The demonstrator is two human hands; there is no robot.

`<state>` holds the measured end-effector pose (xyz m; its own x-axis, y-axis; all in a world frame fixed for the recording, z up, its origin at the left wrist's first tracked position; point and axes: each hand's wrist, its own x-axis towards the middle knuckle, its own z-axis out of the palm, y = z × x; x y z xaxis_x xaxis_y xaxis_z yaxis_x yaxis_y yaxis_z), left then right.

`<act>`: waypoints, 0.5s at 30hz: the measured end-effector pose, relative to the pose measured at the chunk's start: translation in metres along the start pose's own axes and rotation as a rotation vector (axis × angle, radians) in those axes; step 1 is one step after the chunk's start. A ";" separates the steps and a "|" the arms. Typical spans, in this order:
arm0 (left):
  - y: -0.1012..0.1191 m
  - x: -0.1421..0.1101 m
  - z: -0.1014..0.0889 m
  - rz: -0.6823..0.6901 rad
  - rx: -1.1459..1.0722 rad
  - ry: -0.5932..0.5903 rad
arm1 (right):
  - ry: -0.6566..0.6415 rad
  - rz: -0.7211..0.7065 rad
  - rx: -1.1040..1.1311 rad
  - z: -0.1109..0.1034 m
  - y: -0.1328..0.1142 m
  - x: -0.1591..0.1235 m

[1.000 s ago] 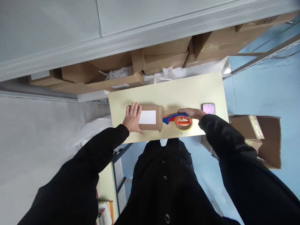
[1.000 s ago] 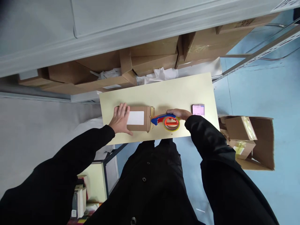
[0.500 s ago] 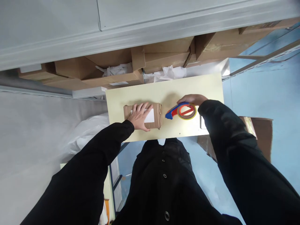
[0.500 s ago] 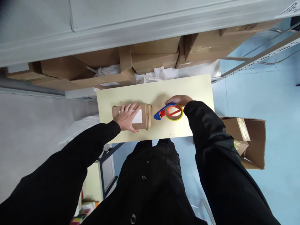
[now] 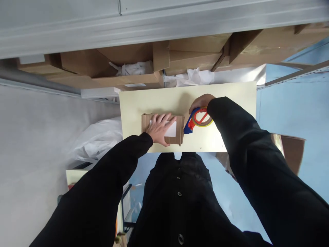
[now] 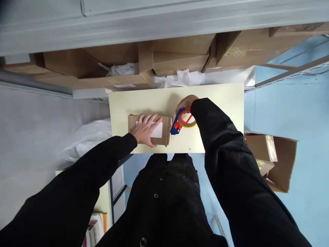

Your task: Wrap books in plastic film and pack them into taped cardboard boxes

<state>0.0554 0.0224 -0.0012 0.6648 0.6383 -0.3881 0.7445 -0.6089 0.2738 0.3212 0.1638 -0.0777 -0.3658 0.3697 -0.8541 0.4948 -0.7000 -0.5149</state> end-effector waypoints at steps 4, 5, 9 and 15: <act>0.001 0.000 0.003 0.045 -0.014 -0.011 | -0.065 0.058 -0.017 0.010 -0.014 0.019; 0.001 0.000 0.003 0.054 -0.017 -0.012 | -0.064 0.059 -0.011 0.012 -0.015 0.020; 0.001 0.000 0.004 0.081 -0.019 -0.021 | -0.063 0.094 -0.042 0.020 -0.014 0.017; 0.003 0.001 0.005 0.118 0.000 -0.039 | -0.198 0.118 -0.130 0.028 -0.007 0.006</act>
<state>0.0582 0.0191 -0.0048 0.7450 0.5435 -0.3868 0.6611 -0.6788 0.3196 0.2936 0.1537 -0.0769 -0.4406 0.1546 -0.8843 0.6359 -0.6416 -0.4289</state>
